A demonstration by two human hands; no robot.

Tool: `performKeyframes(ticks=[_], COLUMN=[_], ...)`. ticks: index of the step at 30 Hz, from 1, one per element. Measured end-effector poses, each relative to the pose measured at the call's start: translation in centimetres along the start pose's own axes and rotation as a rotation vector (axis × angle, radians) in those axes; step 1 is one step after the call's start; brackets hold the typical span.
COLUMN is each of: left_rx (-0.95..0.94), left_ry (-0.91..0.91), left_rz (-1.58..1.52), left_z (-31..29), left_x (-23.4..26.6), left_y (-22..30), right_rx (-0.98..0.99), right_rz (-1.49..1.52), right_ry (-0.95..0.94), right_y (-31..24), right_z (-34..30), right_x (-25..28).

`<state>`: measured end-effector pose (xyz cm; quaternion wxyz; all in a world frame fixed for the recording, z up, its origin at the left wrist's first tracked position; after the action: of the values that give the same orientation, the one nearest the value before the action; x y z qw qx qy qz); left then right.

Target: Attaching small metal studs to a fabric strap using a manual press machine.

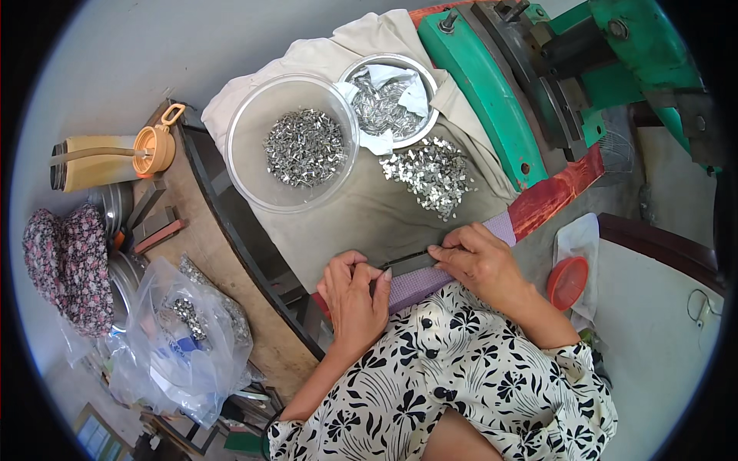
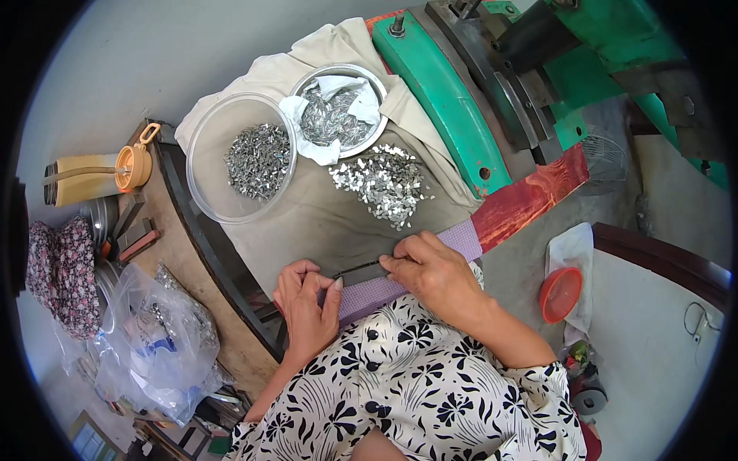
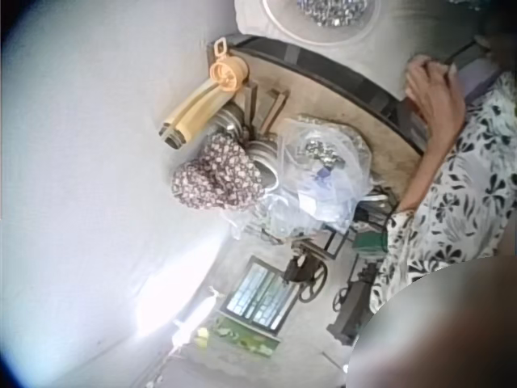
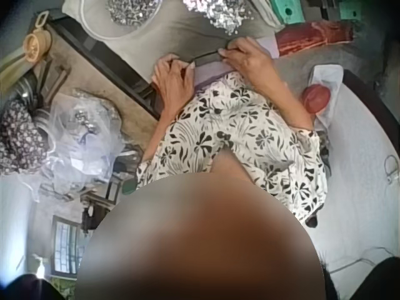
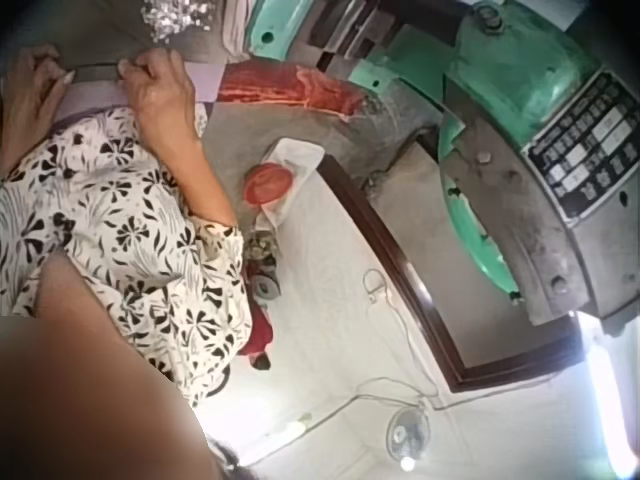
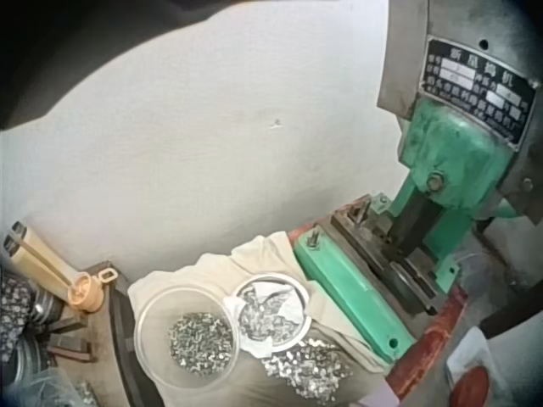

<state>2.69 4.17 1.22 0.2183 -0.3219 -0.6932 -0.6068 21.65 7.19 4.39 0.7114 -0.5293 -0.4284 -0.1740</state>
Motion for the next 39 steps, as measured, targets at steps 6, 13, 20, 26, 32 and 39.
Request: performKeyframes(ticks=[6,13,20,26,32,39], left_rx=[0.011,0.023,0.020,0.005,-0.143,-0.315], left_ry=[-0.002,-0.016,-0.037,-0.035,-0.099,0.031], left_rz=[0.004,0.014,0.014,-0.013,0.015,0.101], left_z=[-0.1,0.0,0.3,-0.1,-0.7,0.5], left_x=[0.0,0.2,0.3,0.6,0.3,1.0], left_y=[0.1,0.3,0.4,-0.2,-0.4,1.4], right_rx=[-0.020,-0.172,-0.220,-0.072,0.046,0.123], right_rz=[0.006,0.034,-0.030,0.071,0.047,0.003], right_ry=[-0.031,0.087,0.141,0.227,0.115,0.163], right_y=[-0.2,1.9,2.0,3.1,3.0,2.8], right_z=[-0.1,-1.8,-2.0,-3.4,-3.6,-2.5], right_x=[0.1,0.5,0.6,0.2,0.3,1.2])
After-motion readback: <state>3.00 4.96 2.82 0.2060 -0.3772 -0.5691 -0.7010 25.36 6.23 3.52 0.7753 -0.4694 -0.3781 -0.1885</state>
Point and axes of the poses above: each hand's wrist, its own z-axis towards the middle knuckle, its own x-axis out of the back of the hand, y = z × x, the point moved 6 cm from there along z, towards the middle knuckle, and after that the axes turned 1 degree about -z, right-handed, at the moved point
